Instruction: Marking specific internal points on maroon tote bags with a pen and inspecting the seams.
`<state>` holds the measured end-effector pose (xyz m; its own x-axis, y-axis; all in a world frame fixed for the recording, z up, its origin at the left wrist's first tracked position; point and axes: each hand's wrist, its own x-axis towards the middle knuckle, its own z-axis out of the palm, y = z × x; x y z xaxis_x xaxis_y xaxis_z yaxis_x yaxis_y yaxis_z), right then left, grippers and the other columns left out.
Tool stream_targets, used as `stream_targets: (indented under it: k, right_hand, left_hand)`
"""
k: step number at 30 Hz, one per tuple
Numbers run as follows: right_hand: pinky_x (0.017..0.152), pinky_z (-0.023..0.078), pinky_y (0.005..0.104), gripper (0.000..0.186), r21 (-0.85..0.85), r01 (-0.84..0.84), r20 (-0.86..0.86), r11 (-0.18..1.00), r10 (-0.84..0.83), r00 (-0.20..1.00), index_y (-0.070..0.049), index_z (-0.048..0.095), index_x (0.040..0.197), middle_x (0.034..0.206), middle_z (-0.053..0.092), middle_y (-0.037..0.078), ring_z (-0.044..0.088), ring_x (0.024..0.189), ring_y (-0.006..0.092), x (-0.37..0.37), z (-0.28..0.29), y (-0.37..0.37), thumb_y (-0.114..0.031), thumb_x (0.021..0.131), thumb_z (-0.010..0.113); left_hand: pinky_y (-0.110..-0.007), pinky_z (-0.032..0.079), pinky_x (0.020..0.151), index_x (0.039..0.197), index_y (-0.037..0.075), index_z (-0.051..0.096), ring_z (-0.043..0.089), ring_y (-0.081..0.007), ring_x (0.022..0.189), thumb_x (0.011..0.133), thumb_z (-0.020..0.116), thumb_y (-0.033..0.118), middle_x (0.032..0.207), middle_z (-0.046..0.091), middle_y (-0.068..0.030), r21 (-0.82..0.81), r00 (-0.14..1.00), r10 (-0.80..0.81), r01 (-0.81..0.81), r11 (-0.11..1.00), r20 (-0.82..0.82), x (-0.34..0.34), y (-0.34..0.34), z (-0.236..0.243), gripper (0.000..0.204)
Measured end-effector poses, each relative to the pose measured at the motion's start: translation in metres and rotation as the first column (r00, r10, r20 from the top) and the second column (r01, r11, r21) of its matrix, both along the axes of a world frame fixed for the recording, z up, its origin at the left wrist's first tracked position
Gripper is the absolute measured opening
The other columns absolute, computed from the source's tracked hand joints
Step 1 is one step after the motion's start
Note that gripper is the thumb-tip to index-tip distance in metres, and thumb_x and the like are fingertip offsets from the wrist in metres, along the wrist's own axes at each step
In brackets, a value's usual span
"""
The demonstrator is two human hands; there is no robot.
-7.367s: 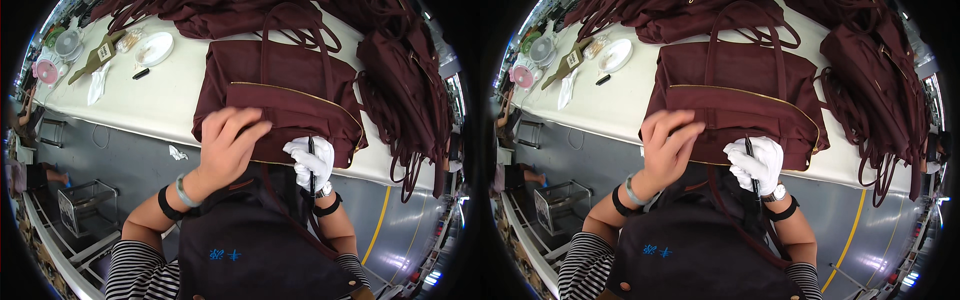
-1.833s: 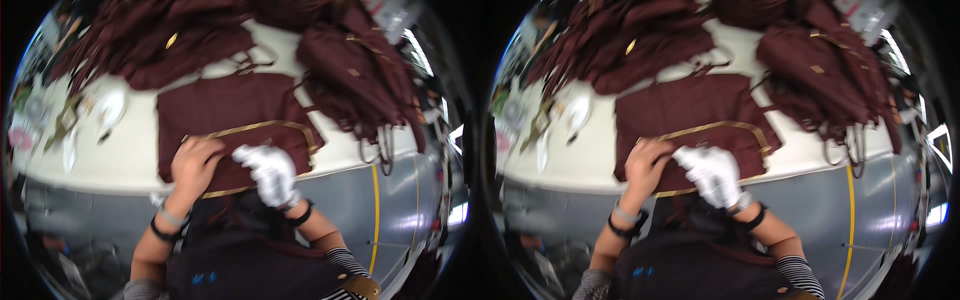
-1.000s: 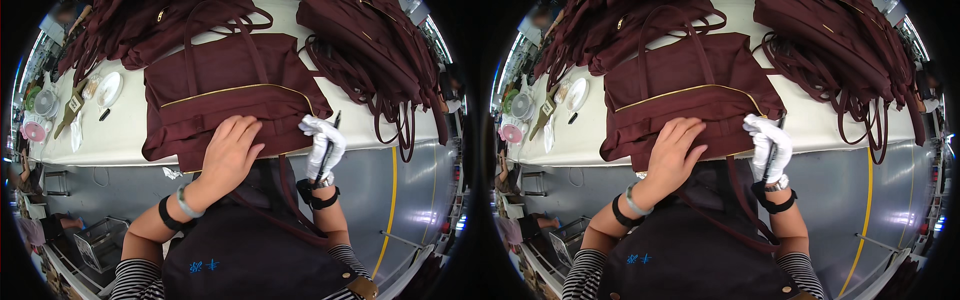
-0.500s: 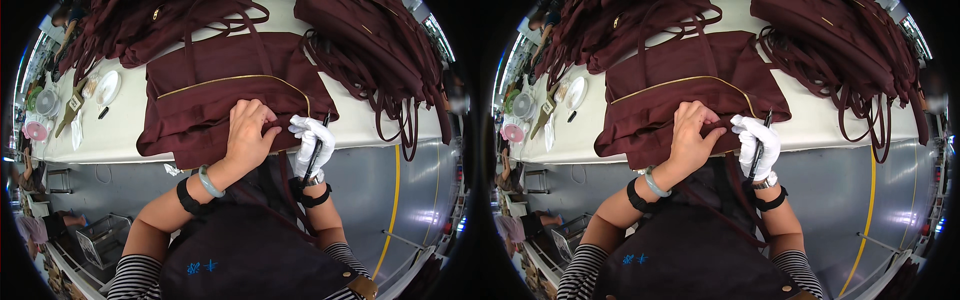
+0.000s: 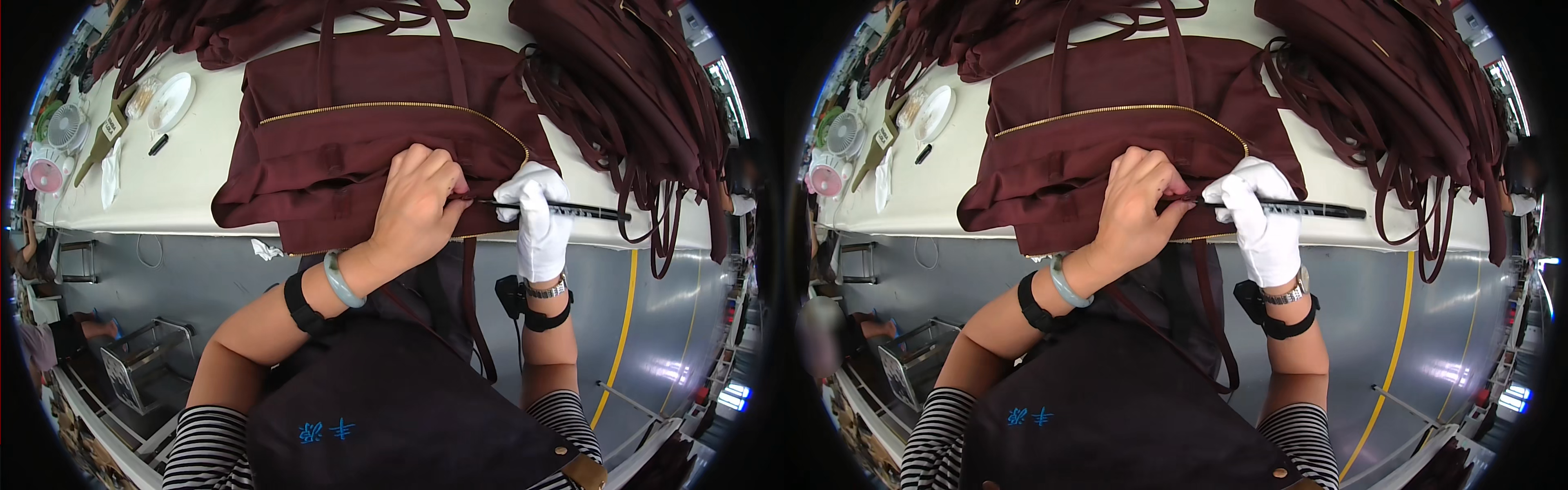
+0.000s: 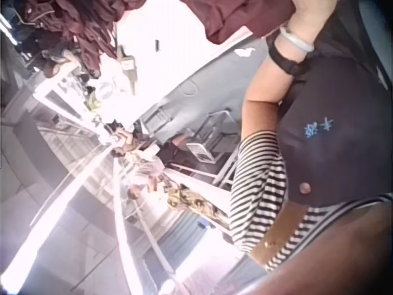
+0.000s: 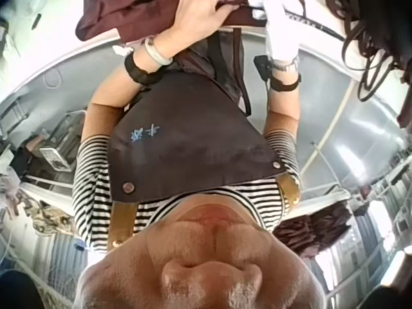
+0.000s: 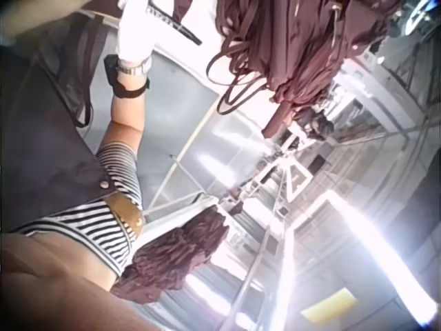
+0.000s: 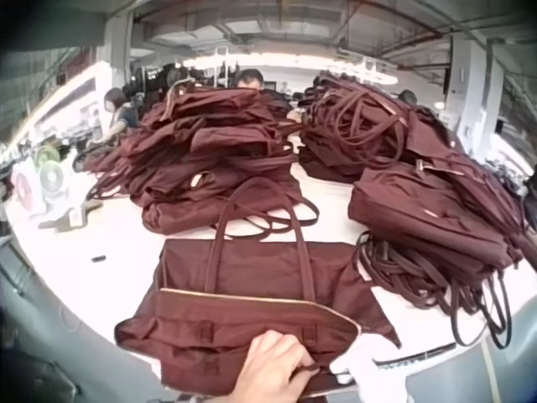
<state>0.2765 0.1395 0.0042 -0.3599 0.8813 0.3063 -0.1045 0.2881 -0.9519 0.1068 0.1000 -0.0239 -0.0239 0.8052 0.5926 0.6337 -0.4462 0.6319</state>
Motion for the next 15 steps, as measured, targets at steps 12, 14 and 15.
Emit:
stream_targets:
  k: [12, 14, 15]
  right_hand:
    - [0.053, 0.042, 0.0224, 0.015, -0.025, 0.029, 0.065, 0.999, -0.028, 0.997, -0.004, 0.056, 0.08, 0.075, 0.063, 0.006, 0.051, 0.056, 0.0068, -0.008, -0.007, 0.004, -0.011, 0.09, 0.065]
    - [0.052, 0.042, 0.023, 0.015, 0.012, 0.028, 0.088, 1.0, -0.029, 0.996, -0.004, 0.056, 0.08, 0.073, 0.062, 0.006, 0.051, 0.056, 0.0073, -0.009, -0.01, 0.005, -0.011, 0.09, 0.065]
    - [0.052, 0.042, 0.0235, 0.016, 0.039, 0.031, 0.097, 0.999, -0.035, 0.995, -0.004, 0.056, 0.079, 0.072, 0.062, 0.005, 0.051, 0.056, 0.0079, -0.008, -0.011, 0.006, -0.011, 0.09, 0.065]
  left_hand:
    - [-0.037, 0.037, 0.074, 0.076, 0.006, 0.054, 0.048, -0.0252, 0.08, 0.062, 0.076, -0.002, 0.078, 0.051, -0.0051, -0.022, 1.0, -0.001, 0.001, 1.0, 0.008, 0.0, 0.002, 0.0, 0.027]
    - [-0.037, 0.037, 0.075, 0.076, 0.006, 0.054, 0.048, -0.0253, 0.08, 0.062, 0.076, -0.002, 0.078, 0.051, -0.0051, -0.014, 1.0, -0.002, 0.002, 1.0, 0.012, 0.0, 0.002, 0.0, 0.027]
    - [-0.037, 0.037, 0.075, 0.076, 0.006, 0.054, 0.048, -0.0255, 0.08, 0.062, 0.076, -0.002, 0.079, 0.051, -0.0052, -0.008, 1.0, -0.002, 0.002, 1.0, 0.014, 0.0, 0.002, 0.0, 0.027]
